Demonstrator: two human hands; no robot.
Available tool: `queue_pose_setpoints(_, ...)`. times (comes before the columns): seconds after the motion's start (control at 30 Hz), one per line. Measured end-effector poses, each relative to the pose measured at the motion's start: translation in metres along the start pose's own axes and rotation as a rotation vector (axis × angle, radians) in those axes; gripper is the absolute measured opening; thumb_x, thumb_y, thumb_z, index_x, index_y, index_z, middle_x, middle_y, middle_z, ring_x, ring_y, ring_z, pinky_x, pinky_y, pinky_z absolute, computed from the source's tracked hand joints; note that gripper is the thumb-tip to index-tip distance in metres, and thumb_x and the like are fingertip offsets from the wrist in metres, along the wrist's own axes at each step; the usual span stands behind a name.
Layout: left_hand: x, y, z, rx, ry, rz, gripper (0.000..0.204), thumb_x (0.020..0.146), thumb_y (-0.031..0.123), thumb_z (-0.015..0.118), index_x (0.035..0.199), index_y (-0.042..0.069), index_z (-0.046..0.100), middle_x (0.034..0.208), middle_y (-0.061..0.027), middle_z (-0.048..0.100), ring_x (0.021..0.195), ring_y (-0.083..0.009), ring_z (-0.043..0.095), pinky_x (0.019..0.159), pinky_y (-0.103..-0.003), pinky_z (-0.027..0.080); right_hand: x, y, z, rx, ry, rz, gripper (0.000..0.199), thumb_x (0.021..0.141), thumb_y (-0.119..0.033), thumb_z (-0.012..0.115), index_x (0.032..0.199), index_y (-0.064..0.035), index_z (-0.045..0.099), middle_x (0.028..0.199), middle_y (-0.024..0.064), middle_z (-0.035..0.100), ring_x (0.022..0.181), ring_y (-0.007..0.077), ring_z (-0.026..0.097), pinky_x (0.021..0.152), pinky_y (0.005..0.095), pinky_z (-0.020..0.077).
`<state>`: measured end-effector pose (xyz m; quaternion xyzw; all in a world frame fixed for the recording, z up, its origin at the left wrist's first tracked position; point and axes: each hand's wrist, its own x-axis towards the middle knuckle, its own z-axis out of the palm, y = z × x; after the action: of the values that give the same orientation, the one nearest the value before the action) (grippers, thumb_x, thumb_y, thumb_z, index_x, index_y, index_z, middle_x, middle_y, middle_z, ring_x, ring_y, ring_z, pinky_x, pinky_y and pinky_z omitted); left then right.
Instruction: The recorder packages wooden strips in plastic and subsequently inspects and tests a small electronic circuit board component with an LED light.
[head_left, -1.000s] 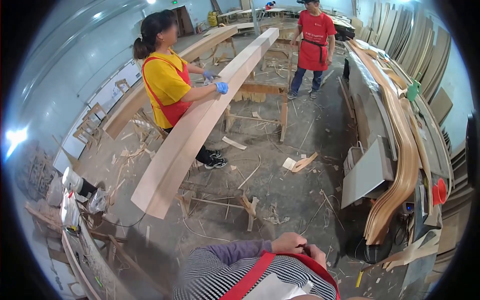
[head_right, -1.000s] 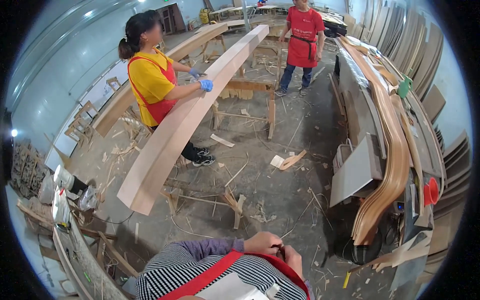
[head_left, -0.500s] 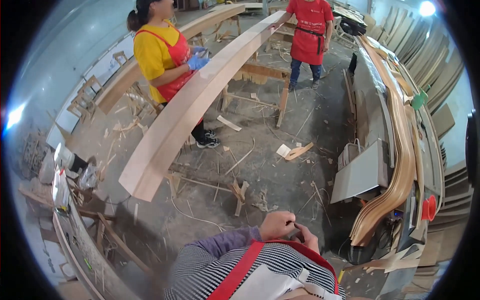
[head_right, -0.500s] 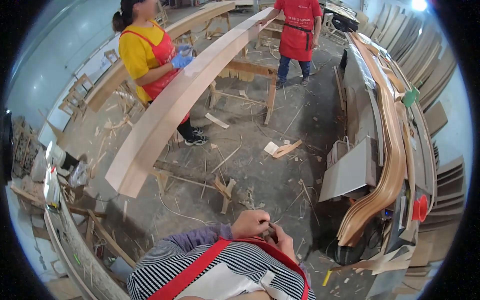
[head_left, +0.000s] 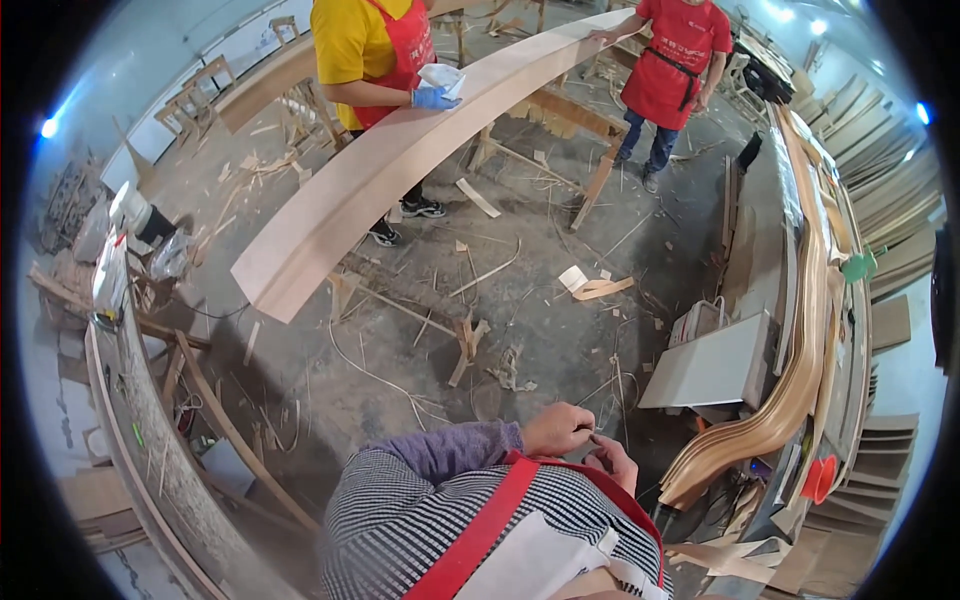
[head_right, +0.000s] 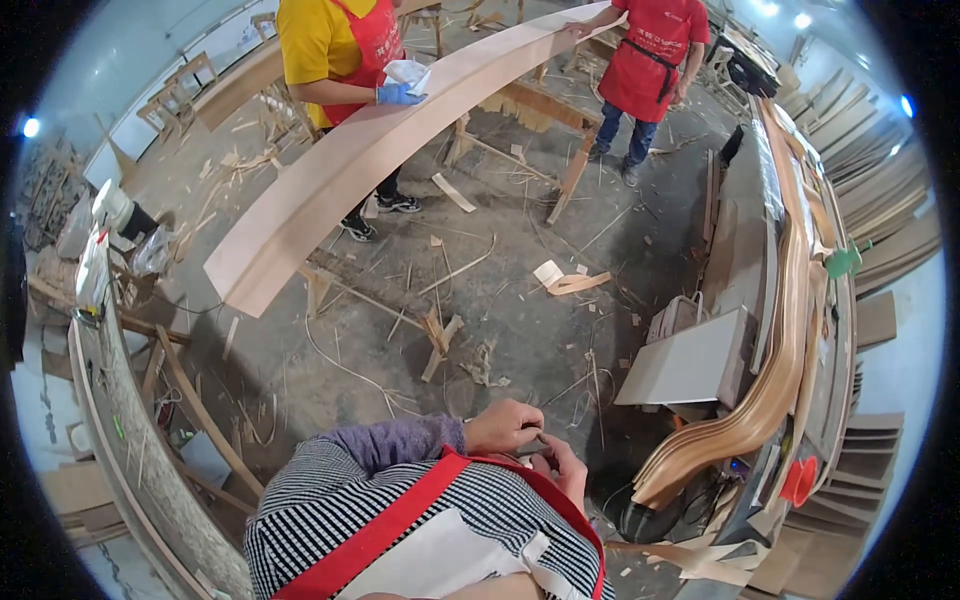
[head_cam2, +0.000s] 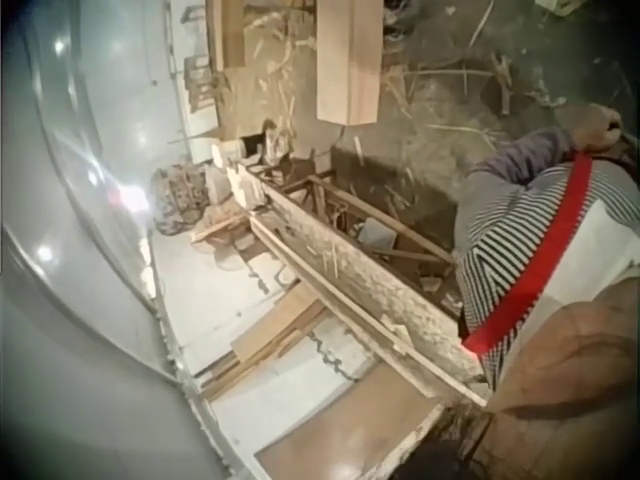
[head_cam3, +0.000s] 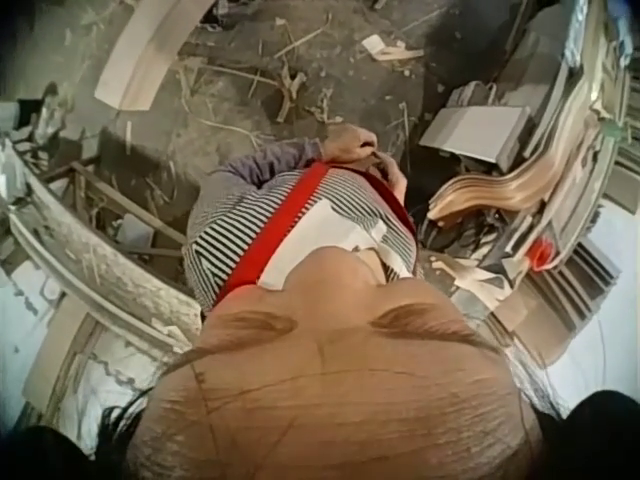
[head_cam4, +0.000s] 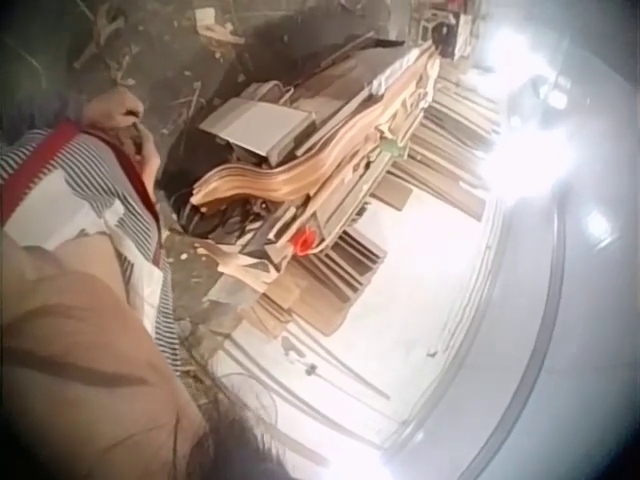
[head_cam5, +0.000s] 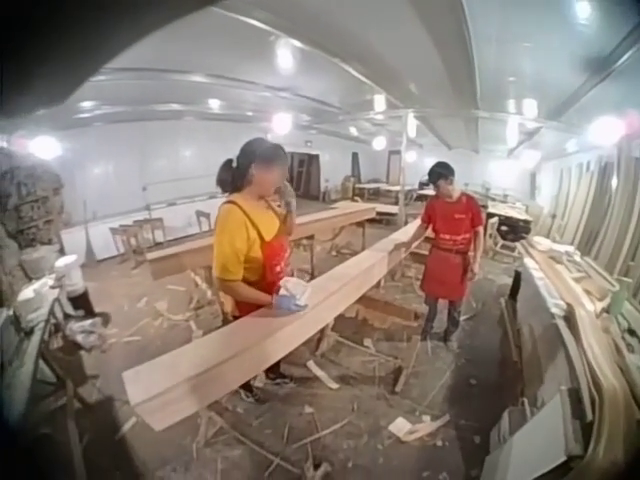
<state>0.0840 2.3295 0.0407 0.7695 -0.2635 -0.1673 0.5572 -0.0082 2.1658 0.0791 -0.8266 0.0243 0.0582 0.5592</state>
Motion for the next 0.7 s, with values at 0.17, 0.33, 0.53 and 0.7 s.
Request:
queue_pose_setpoints(0.17,-0.001,-0.001,0.001,-0.035,-0.109,0.098,0.020,0.083,0.019,0.055,0.089,0.002,0.062,0.078,-0.0201,0.063,0.072,-0.0376,0.061,0.064,-0.042,0.047,0.016,-0.018,-0.014,-0.091,0.053,0.052,0.025,0.085,0.000,0.059,0.109,0.0026,0.057,0.076,0.0078,0.061,0.065,0.0105,0.057,0.060,0.0250,0.0487)
queue_pose_setpoints(0.33,-0.007,0.016,-0.015,-0.149,-0.210,0.102,0.018,0.084,0.017,0.056,0.087,0.001,0.063,0.074,-0.0207,0.061,0.067,-0.0327,0.062,0.062,-0.039,0.047,0.027,-0.042,-0.008,0.028,0.085,0.113,0.015,0.087,-0.002,0.059,0.101,0.0033,0.059,0.075,0.0066,0.061,0.062,0.0089,0.055,0.056,0.0250,0.0470)
queue_pose_setpoints(0.53,-0.031,0.021,-0.045,-0.323,-0.178,0.027,0.019,0.083,0.018,0.064,0.080,-0.001,0.064,0.067,-0.0126,0.062,0.064,-0.0170,0.059,0.058,-0.032,0.045,0.020,-0.040,0.008,0.212,-0.064,0.136,0.011,0.088,-0.004,0.060,0.097,0.0025,0.061,0.079,0.0043,0.062,0.069,0.0082,0.057,0.062,0.0226,0.0471)
queue_pose_setpoints(0.7,-0.052,0.030,-0.071,-0.561,-0.183,-0.135,0.023,0.082,0.019,0.070,0.073,-0.001,0.063,0.064,-0.0017,0.059,0.063,-0.0055,0.052,0.054,-0.025,0.040,0.012,-0.049,0.016,0.336,-0.183,0.224,0.011,0.087,-0.004,0.062,0.097,0.0015,0.062,0.082,0.0044,0.064,0.076,0.0088,0.058,0.069,0.0222,0.0469)
